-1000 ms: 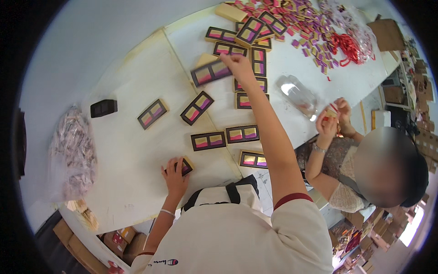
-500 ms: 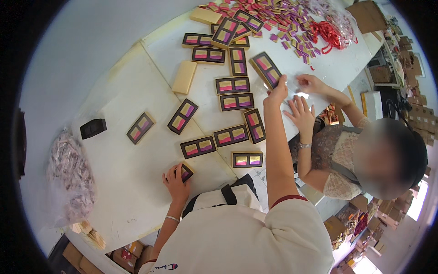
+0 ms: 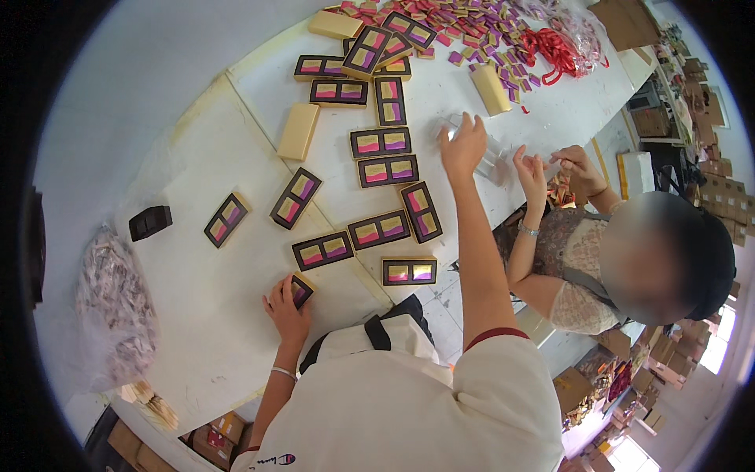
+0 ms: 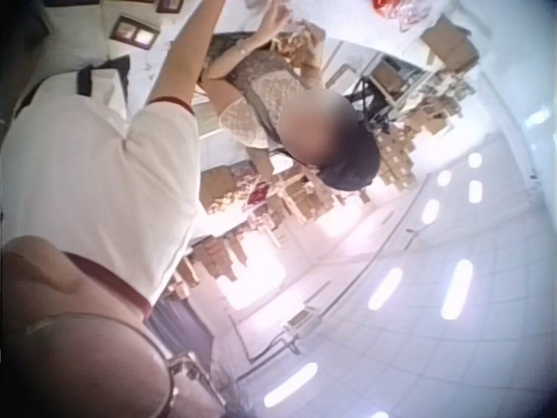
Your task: The person assembles small cosmetic compacts by placing two colored inserts into black trays, closing them with gold lids, and then wrapping each finished unit in clear plastic film. The person works at a white table with a coworker visible in the background.
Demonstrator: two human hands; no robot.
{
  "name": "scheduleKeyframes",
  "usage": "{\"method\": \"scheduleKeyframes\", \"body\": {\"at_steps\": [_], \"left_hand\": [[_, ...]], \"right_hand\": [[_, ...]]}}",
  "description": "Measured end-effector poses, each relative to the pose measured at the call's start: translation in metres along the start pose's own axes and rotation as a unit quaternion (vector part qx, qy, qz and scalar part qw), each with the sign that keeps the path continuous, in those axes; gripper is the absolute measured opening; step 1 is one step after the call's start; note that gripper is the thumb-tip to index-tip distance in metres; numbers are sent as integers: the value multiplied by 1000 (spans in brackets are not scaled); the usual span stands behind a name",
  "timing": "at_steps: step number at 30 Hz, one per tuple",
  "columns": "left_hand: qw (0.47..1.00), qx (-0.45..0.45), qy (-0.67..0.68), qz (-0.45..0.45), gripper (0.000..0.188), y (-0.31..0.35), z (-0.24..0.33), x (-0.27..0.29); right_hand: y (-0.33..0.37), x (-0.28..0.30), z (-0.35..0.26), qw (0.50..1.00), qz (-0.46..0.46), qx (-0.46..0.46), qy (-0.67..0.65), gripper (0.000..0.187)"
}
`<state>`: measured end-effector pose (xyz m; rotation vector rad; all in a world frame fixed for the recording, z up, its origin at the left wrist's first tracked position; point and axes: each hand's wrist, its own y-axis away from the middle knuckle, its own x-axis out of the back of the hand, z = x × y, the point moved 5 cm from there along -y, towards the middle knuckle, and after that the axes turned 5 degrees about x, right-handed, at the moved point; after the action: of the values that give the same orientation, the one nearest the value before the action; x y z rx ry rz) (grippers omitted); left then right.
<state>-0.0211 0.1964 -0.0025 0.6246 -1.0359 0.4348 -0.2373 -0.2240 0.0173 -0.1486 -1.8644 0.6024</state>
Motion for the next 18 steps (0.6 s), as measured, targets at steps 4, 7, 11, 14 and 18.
{"method": "scheduleKeyframes", "body": {"at_steps": [4,7,11,14,18], "left_hand": [[999,32,1,-4,72,-5,-5,3],[999,32,-3,4,71,-5,-8,4],[999,35,4,9,71,-3,-10,6],[999,39,6,7,70,-1,-11,5],[999,39,9,13,72,-1,-13,5]], "right_hand": [[42,-11,9,978,-87,53,180,39],[50,-19,29,991,-81,103,15,26],[48,-17,37,986,-69,147,-45,19],[38,-11,41,976,-150,137,-80,23],[31,3,26,973,-140,171,-63,26]]}}
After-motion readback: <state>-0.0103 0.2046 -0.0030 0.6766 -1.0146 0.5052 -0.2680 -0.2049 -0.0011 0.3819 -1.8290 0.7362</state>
